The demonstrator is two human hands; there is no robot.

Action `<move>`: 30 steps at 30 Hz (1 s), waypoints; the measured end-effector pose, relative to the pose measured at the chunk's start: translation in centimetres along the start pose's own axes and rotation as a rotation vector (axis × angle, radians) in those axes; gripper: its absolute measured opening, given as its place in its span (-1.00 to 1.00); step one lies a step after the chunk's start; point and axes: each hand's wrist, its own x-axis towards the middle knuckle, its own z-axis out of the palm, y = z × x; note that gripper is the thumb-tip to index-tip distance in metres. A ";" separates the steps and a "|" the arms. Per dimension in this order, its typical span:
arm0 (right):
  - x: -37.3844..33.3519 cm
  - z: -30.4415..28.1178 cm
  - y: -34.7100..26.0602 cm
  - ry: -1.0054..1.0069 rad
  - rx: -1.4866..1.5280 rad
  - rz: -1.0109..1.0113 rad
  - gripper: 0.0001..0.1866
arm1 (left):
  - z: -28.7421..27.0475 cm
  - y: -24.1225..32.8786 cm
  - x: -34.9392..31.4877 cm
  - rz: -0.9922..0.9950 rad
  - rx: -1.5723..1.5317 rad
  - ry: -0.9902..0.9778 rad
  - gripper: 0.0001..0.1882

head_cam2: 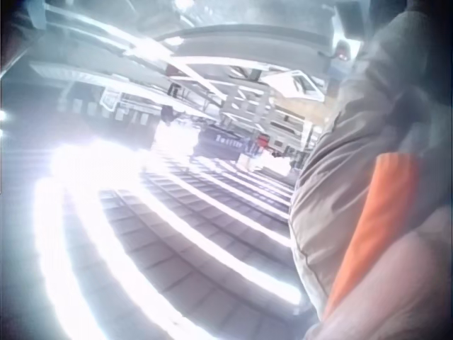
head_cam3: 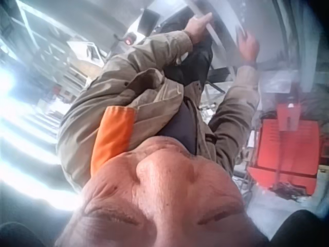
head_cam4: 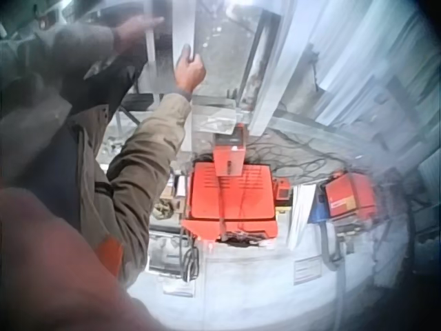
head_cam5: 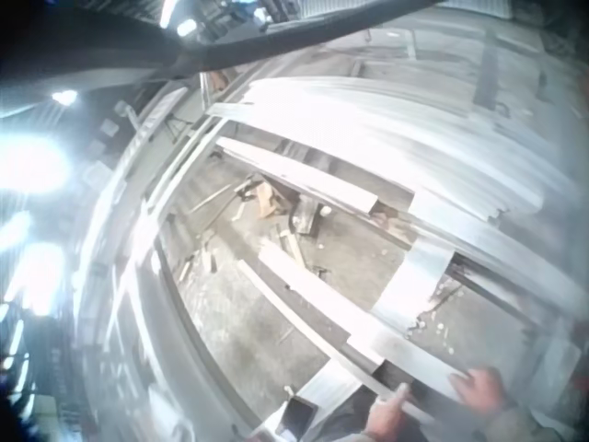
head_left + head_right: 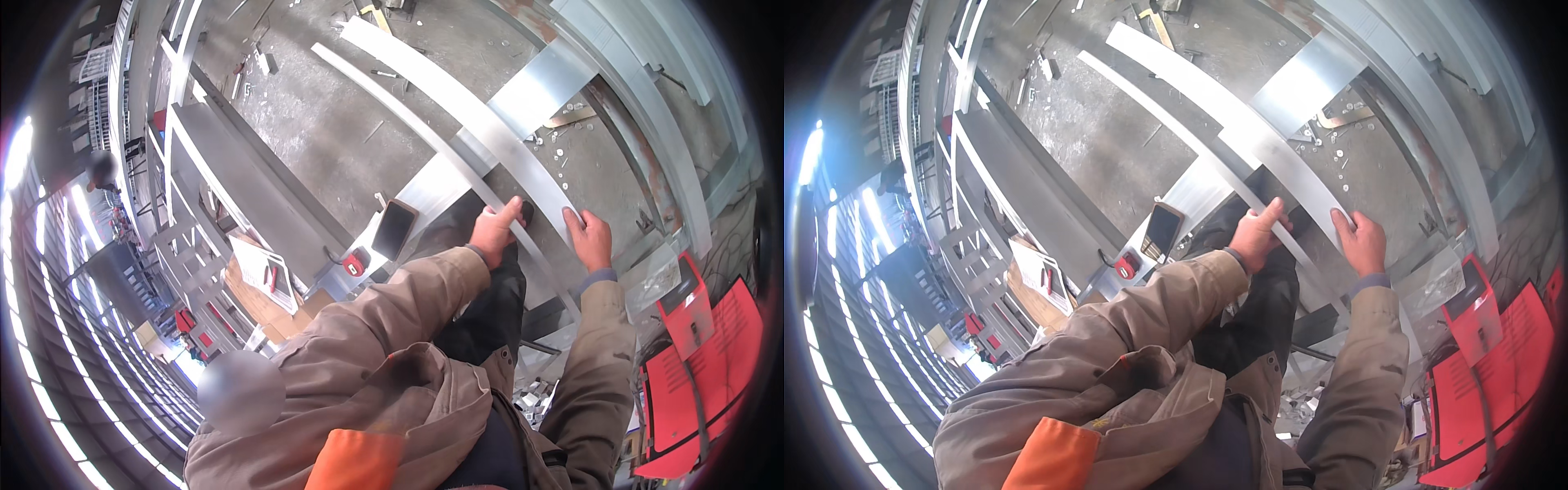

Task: The person sits on the floor and uses a tape measure and a set square to measure and mark a long aluminum profile. They then pick up a second profile, align it with the first, and mark it as well.

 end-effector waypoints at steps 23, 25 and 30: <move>-2.3 0.9 1.7 0.057 -0.209 -0.111 -0.34 | 2.2 -1.8 0.1 -0.022 0.377 0.136 0.13; -2.2 0.9 2.0 0.046 -0.225 -0.107 -0.35 | 2.5 -1.6 -0.1 -0.008 0.388 0.131 0.12; -2.2 0.9 2.6 0.009 -0.234 -0.073 -0.37 | 2.7 -0.9 -0.7 0.027 0.396 0.099 0.11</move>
